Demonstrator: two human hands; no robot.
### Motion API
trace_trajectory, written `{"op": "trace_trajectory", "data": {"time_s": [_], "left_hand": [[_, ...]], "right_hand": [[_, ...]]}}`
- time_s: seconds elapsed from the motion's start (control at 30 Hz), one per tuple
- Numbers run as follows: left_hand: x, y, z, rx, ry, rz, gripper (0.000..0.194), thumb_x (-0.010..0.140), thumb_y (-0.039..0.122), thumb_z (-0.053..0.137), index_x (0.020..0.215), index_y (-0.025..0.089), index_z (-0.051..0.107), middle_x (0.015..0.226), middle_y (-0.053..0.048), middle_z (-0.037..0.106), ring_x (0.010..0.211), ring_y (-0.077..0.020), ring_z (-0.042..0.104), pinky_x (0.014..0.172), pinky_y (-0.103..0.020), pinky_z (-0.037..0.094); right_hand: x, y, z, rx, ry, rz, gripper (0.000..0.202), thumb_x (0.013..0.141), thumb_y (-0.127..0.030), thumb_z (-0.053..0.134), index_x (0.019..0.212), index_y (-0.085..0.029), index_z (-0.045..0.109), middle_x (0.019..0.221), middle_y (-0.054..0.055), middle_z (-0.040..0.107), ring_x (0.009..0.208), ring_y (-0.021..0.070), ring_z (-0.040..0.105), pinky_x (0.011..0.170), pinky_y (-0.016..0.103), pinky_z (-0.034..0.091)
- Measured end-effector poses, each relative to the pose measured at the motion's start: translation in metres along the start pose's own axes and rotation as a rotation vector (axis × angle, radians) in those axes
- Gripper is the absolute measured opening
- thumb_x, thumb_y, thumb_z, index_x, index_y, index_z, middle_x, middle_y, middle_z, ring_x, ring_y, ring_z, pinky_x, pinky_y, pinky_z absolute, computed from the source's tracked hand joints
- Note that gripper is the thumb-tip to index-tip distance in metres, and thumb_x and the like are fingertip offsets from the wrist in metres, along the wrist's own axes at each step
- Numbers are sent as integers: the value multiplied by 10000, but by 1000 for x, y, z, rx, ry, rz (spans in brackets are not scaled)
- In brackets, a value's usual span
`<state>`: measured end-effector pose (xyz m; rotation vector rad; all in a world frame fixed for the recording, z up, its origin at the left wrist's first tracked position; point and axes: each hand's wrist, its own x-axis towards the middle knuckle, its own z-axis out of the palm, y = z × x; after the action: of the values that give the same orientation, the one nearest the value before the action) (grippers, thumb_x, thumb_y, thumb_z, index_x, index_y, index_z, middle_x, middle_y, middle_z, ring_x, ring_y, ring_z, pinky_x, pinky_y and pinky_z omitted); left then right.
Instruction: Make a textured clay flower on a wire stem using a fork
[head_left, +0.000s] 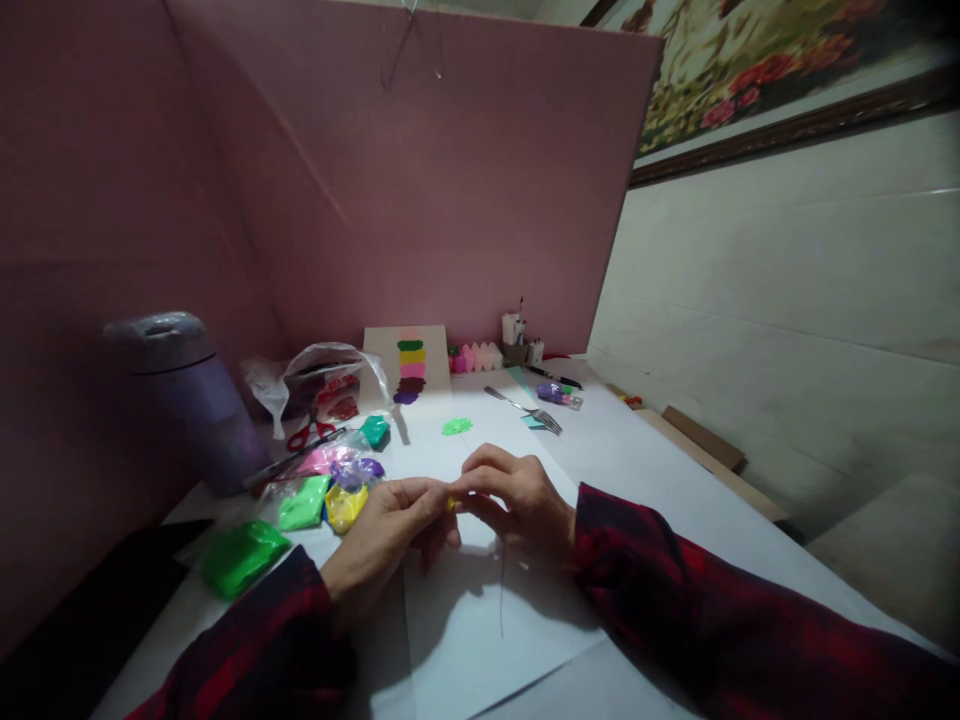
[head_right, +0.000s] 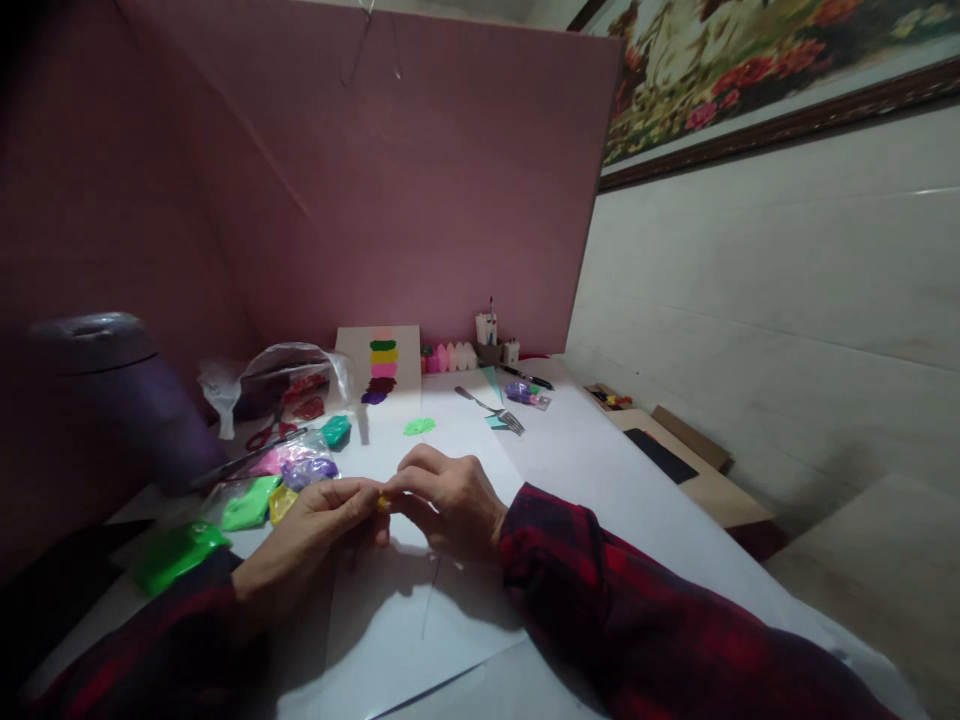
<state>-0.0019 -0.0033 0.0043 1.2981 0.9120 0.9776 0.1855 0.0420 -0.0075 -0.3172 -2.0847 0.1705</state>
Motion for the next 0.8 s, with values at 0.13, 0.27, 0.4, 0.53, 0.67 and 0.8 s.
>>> {"op": "trace_trajectory", "data": {"time_s": [0.13,0.27,0.4,0.53,0.67,0.8], "left_hand": [[1,-1,-1,-98,-43,-21,382,782,496,727,760,119,670,685,-54,661,481,-79,485,445,-201,383],[0,0,0,-151,-12,-59,320,737,419,793,753,121,677,646,-37,651,489,-66,481,463,-185,376],[-1,0,2,-152,4,-81,331,691,406,831,730,122,667,623,-22,633,479,-59,471,454,-183,350],[1,-2,1,-151,-3,-97,348,698,417,824,701,127,631,595,-13,611,465,-58,464,440,-182,335],[4,-5,-2,-164,-6,-82,403,662,462,833,696,138,597,592,-15,610,444,-68,467,424,-194,338],[4,-4,-3,-164,23,-63,394,663,443,836,689,138,588,589,-11,610,452,-62,467,432,-185,335]], "right_hand": [[-1,0,1,-6,28,1,97,930,-181,596,960,-162,687,859,48,609,669,99,589,580,203,481],[-1,-2,1,17,36,-3,113,947,-198,574,931,-171,682,855,45,610,674,100,586,580,205,481],[0,-3,1,33,17,-2,135,958,-219,560,906,-170,674,850,48,606,669,102,588,580,210,489],[1,-3,-1,38,-5,-13,126,954,-202,552,919,-166,668,852,55,607,662,107,587,574,213,493],[1,-4,-3,75,-28,-14,151,924,-148,563,1053,-162,639,893,74,627,728,135,616,612,236,516],[1,-4,-2,61,-11,20,185,894,-135,597,1074,-166,625,891,74,644,726,146,609,606,254,510]]}}
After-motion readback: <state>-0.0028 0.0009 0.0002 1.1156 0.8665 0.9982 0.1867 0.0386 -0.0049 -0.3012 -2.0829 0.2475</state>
